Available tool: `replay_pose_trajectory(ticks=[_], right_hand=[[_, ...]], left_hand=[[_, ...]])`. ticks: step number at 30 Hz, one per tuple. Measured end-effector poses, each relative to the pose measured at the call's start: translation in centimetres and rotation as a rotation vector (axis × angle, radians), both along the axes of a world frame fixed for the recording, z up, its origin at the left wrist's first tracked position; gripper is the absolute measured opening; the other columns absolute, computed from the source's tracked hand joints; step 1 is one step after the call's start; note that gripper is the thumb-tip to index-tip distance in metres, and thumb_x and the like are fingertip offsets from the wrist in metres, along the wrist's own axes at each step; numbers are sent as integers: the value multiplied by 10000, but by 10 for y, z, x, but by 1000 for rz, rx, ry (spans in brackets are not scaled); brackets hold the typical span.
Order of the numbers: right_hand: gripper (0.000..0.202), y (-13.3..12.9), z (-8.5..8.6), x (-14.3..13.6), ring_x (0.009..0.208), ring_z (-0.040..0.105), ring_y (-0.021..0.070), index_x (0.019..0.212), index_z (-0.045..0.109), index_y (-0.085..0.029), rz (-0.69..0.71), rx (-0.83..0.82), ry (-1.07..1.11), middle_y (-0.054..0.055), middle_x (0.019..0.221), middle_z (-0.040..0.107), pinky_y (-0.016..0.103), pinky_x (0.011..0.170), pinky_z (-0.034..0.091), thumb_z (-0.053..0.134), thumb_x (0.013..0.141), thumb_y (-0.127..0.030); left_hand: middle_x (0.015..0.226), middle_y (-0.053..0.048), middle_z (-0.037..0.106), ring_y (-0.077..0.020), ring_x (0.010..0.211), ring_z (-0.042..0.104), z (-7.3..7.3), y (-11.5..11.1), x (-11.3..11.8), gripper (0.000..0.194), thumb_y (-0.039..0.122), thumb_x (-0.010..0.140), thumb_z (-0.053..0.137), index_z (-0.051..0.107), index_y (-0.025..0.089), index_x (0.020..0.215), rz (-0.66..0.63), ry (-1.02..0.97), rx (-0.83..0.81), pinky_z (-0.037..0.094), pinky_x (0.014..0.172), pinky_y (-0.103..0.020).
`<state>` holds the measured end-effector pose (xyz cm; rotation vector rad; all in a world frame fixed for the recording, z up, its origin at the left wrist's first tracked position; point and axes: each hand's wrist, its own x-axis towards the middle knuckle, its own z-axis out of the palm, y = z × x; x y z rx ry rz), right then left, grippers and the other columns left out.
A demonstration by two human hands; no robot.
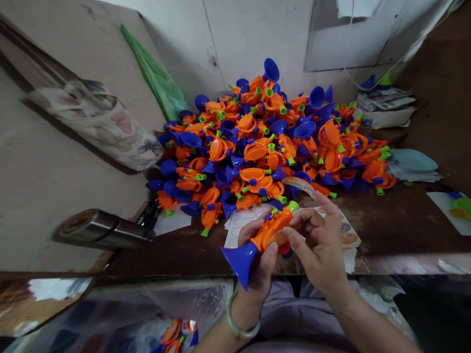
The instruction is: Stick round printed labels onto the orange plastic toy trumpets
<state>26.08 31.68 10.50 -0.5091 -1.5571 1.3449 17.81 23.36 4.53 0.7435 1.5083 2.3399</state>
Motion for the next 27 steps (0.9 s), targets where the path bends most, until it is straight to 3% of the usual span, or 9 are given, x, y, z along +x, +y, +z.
replay_pose_trajectory(ticks=[2, 6, 9, 13, 15, 18, 21, 23, 27], right_hand=[[583, 1, 0, 0, 794, 693, 166, 1457, 437, -338, -111, 201, -39, -30, 927, 676, 310, 702, 610, 693, 962, -168], [79, 4, 3, 2, 799, 675, 202, 1039, 653, -271, -319, 514, -211, 8, 877, 697, 440, 847, 618, 694, 983, -233], [61, 7, 6, 3, 846, 692, 221, 956, 677, -253, -305, 485, -273, 42, 879, 703, 422, 804, 624, 668, 1010, -280], [109, 9, 7, 4, 1181, 676, 309, 920, 702, -267, -288, 371, -288, 106, 981, 704, 410, 781, 629, 672, 1009, -324], [100, 9, 8, 4, 1240, 651, 328, 903, 710, -280, -251, 321, -284, 121, 1022, 697, 424, 775, 634, 694, 992, -323], [105, 8, 9, 4, 1238, 640, 343, 865, 709, -288, -202, 274, -283, 126, 1041, 691, 429, 752, 634, 718, 969, -302], [20, 12, 4, 3, 1028, 691, 284, 984, 697, -296, -182, 291, -255, 86, 1005, 692, 432, 768, 633, 702, 979, -277], [258, 20, -1, 3, 949, 691, 257, 1208, 646, -314, -235, 340, -219, 74, 1105, 692, 482, 849, 630, 730, 966, -283], [728, 39, -9, 2, 1166, 654, 304, 1540, 392, -340, -350, 312, -172, 158, 1497, 523, 527, 933, 605, 787, 930, -375]], left_hand=[[1325, -86, 678, -310, 1301, 675, 1, 1, 1, 440, 478, 882, 835, 650, 288, 1233, -12, -10, 17, 544, 1134, -491], [1297, -79, 698, -312, 1261, 699, 3, 1, 4, 433, 480, 877, 840, 651, 301, 1222, -4, -27, 16, 579, 1078, -484], [1295, -79, 699, -317, 1271, 693, 5, 0, 4, 444, 481, 860, 849, 652, 291, 1210, 17, -25, 23, 576, 1082, -484], [1289, -67, 693, -307, 1272, 689, 7, 1, 4, 425, 468, 866, 836, 653, 290, 1205, 1, -28, 24, 572, 1092, -475], [1283, -56, 690, -294, 1266, 688, 8, 2, 4, 412, 456, 866, 839, 657, 297, 1200, 9, -26, 30, 568, 1096, -457], [1275, -59, 690, -296, 1262, 687, 7, 3, 4, 418, 470, 853, 851, 663, 293, 1182, 24, -24, 32, 560, 1103, -456], [1250, -74, 703, -313, 1243, 701, 8, 2, 2, 451, 494, 838, 866, 663, 279, 1178, 8, -59, 7, 559, 1102, -487], [1253, -81, 714, -321, 1235, 709, 12, 1, 0, 472, 494, 826, 877, 664, 275, 1186, -1, -97, -1, 560, 1107, -507], [1308, -74, 726, -342, 1277, 703, 25, 3, -4, 478, 482, 783, 907, 687, 298, 1165, -21, -167, 62, 588, 1098, -529]])
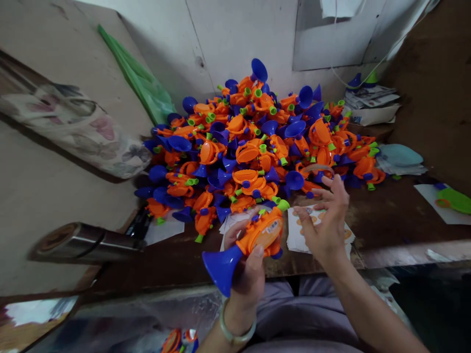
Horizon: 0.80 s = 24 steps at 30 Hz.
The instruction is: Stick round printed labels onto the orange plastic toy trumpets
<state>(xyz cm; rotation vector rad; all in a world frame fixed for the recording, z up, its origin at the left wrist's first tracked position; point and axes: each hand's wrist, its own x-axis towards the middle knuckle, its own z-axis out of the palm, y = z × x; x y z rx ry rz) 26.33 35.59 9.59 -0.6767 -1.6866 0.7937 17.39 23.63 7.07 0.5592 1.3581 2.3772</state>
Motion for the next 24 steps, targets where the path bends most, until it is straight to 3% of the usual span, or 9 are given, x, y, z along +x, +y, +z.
replay_pose_trajectory(ticks=[3, 5, 9, 11, 14, 16, 18, 21, 24], right_hand=[[753, 2, -1, -2, 1139, 683, 259, 1596, 285, -343, 318, -257, 24, 144, 1451, 570, 432, 854, 633, 712, 986, -455], [710, 0, -2, -3, 1072, 706, 228, 1557, 325, -337, 439, -365, 50, 106, 1338, 635, 395, 844, 641, 721, 983, -470], [690, -1, -6, -1, 1173, 683, 273, 1501, 380, -342, 103, -146, 102, 100, 1312, 621, 504, 1013, 614, 786, 943, -350], [740, -4, -10, 4, 1245, 661, 304, 1543, 357, -373, 82, 34, 24, 107, 1363, 605, 594, 1101, 561, 771, 941, -252], [821, -18, -9, 15, 1362, 616, 320, 1618, 316, -418, 359, 159, -105, 109, 1466, 577, 626, 1141, 539, 730, 951, -178], [866, -28, -3, 23, 1396, 602, 325, 1647, 310, -426, 553, 81, -122, 118, 1579, 510, 598, 1130, 566, 770, 940, -227], [800, -35, 5, 28, 1375, 626, 320, 1600, 423, -426, 679, -77, -79, 111, 1645, 453, 559, 1106, 597, 826, 919, -306], [424, -31, 15, 29, 1180, 736, 252, 1343, 670, -399, 707, -345, 104, 72, 1561, 547, 436, 930, 686, 815, 946, -374], [155, -17, 20, 25, 680, 698, 114, 1015, 753, -291, 537, -520, 226, 18, 1028, 747, 217, 556, 604, 825, 941, -408]], left_hand=[[1346, -68, 738, -342, 1288, 713, 4, 4, 1, 478, 468, 789, 896, 700, 307, 1194, -93, -74, 56, 596, 1103, -527], [1399, -86, 732, -335, 1316, 706, 0, 6, 4, 475, 477, 842, 853, 703, 299, 1256, -178, -157, 53, 593, 1111, -502], [1560, -132, 640, -323, 1461, 603, -18, 2, 10, 453, 459, 950, 779, 703, 284, 1360, -273, -100, -63, 554, 1162, -450], [1685, -114, 514, -323, 1527, 533, -25, -4, 10, 531, 351, 936, 816, 659, 346, 1443, -255, 76, -89, 532, 1185, -451], [1774, -97, 369, -355, 1600, 419, -26, -11, 6, 701, 291, 856, 890, 622, 387, 1497, -289, 274, -102, 489, 1225, -483], [1749, -99, 418, -349, 1596, 428, -23, -14, 4, 717, 313, 853, 894, 615, 382, 1509, -309, 252, -146, 468, 1243, -493], [1688, -94, 516, -320, 1552, 501, -19, -14, 2, 652, 326, 895, 858, 621, 379, 1500, -280, 149, -171, 475, 1240, -480], [1607, -90, 612, -312, 1482, 586, -13, -11, 1, 524, 368, 920, 836, 687, 370, 1422, -315, -58, -108, 536, 1183, -460], [1587, -88, 633, -327, 1399, 662, -7, -8, 0, 512, 377, 867, 884, 738, 379, 1358, -412, -226, -29, 632, 1047, -406]])
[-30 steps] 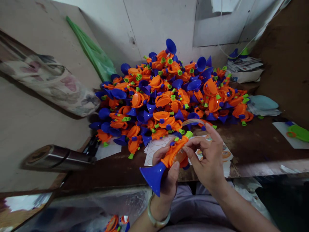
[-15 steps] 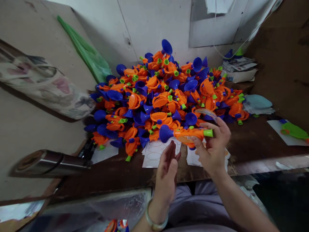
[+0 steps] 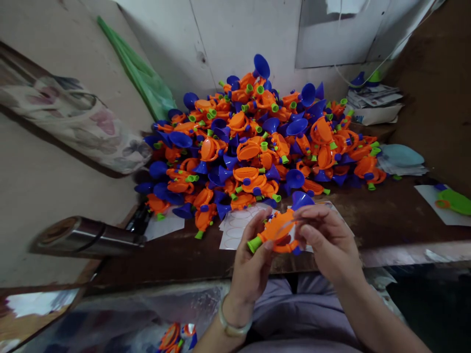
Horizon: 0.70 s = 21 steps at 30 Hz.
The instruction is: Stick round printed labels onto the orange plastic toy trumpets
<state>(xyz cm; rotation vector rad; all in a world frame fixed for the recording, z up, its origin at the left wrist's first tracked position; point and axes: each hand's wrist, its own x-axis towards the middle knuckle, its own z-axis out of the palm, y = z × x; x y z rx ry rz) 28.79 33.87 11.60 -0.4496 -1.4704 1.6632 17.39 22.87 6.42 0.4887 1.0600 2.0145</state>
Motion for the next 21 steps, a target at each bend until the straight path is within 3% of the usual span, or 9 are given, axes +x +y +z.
replay_pose_trajectory(ticks=[1, 3, 8, 12, 21], right_hand=[[193, 5, 0, -1, 570, 622, 89, 921, 745, -261, -36, -25, -32, -11, 842, 718, 182, 485, 537, 851, 914, -422], [290, 12, 0, -3, 483, 520, 73, 816, 717, -230, -52, -32, -121, -44, 659, 638, 173, 439, 473, 896, 852, -456], [350, 14, -6, -3, 563, 595, 115, 804, 711, -228, -94, 14, -241, -18, 674, 675, 214, 510, 529, 903, 791, -521], [349, 12, -8, -3, 585, 612, 128, 798, 709, -234, -90, 15, -245, -15, 670, 680, 221, 524, 539, 886, 795, -534], [247, 11, -5, -3, 581, 595, 111, 798, 704, -229, -62, -4, -221, -26, 668, 672, 197, 520, 518, 872, 808, -409]], left_hand=[[1579, -89, 642, -322, 1370, 685, 2, 1, 0, 515, 364, 856, 894, 747, 380, 1350, -19, -20, 6, 643, 1019, -384], [1562, -88, 657, -307, 1356, 697, 5, 1, 0, 509, 332, 845, 900, 764, 371, 1335, -28, -5, 17, 633, 1033, -359], [1592, -103, 623, -353, 1435, 628, 7, -1, 3, 471, 308, 828, 902, 799, 328, 1287, 5, 128, 70, 594, 1115, -424], [1566, -137, 644, -376, 1403, 653, 8, -3, 3, 496, 334, 823, 905, 788, 295, 1303, 8, 198, 55, 588, 1122, -474], [1531, -109, 680, -341, 1419, 644, 8, -3, 3, 438, 300, 869, 873, 785, 329, 1297, 48, 293, 65, 552, 1162, -470]])
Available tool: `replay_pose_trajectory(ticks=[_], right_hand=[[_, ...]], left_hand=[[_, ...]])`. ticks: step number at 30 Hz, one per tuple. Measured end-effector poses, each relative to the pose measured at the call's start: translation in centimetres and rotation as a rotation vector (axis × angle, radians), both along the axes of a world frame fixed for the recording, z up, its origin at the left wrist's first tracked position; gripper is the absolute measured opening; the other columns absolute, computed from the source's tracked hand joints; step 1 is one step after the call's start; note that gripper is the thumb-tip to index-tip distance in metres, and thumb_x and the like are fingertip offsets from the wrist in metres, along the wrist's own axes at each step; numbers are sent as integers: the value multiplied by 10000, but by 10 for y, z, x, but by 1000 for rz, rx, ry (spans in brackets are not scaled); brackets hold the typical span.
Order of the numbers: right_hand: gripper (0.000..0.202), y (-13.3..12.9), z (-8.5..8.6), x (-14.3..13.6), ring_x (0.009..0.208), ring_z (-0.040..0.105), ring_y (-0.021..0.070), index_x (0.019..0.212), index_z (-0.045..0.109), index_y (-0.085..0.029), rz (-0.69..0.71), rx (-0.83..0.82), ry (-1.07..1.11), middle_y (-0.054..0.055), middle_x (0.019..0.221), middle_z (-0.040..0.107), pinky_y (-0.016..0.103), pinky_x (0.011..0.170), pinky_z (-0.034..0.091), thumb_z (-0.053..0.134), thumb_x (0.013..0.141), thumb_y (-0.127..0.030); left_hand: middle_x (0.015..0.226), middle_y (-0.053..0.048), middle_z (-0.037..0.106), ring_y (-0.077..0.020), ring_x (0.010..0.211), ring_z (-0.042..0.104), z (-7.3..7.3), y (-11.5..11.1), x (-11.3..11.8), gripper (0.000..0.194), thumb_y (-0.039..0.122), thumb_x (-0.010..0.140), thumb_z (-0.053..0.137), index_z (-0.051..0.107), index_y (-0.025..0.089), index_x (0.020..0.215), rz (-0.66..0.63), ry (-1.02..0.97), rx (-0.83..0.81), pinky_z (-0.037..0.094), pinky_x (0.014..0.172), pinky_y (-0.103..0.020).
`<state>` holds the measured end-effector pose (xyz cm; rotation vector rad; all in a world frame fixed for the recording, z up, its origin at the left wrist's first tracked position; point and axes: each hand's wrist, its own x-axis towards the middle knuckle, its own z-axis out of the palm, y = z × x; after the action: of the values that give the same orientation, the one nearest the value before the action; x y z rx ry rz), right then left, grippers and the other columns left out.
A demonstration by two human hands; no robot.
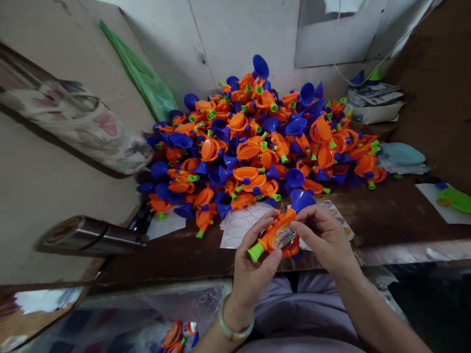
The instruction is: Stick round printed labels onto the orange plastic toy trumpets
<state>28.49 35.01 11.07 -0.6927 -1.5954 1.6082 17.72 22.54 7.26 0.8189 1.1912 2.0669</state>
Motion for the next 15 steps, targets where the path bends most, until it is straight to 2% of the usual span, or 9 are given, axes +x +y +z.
replay_pose_trajectory(ticks=[10, 15], right_hand=[[170, -1, 3, -1, 559, 590, 95, 798, 701, -229, -1, -10, 16, -38, 660, 667, 172, 502, 507, 846, 808, -319], [158, -1, 3, -2, 564, 603, 89, 795, 697, -222, -4, 30, 12, -38, 668, 675, 161, 514, 513, 830, 812, -306]], left_hand=[[1486, -112, 713, -322, 1365, 690, 0, 5, 1, 389, 279, 875, 870, 801, 315, 1256, 56, 15, 16, 592, 1115, -440], [1466, -111, 726, -308, 1381, 679, -1, 5, 0, 342, 280, 902, 844, 804, 292, 1242, 89, 36, -5, 552, 1162, -439]])
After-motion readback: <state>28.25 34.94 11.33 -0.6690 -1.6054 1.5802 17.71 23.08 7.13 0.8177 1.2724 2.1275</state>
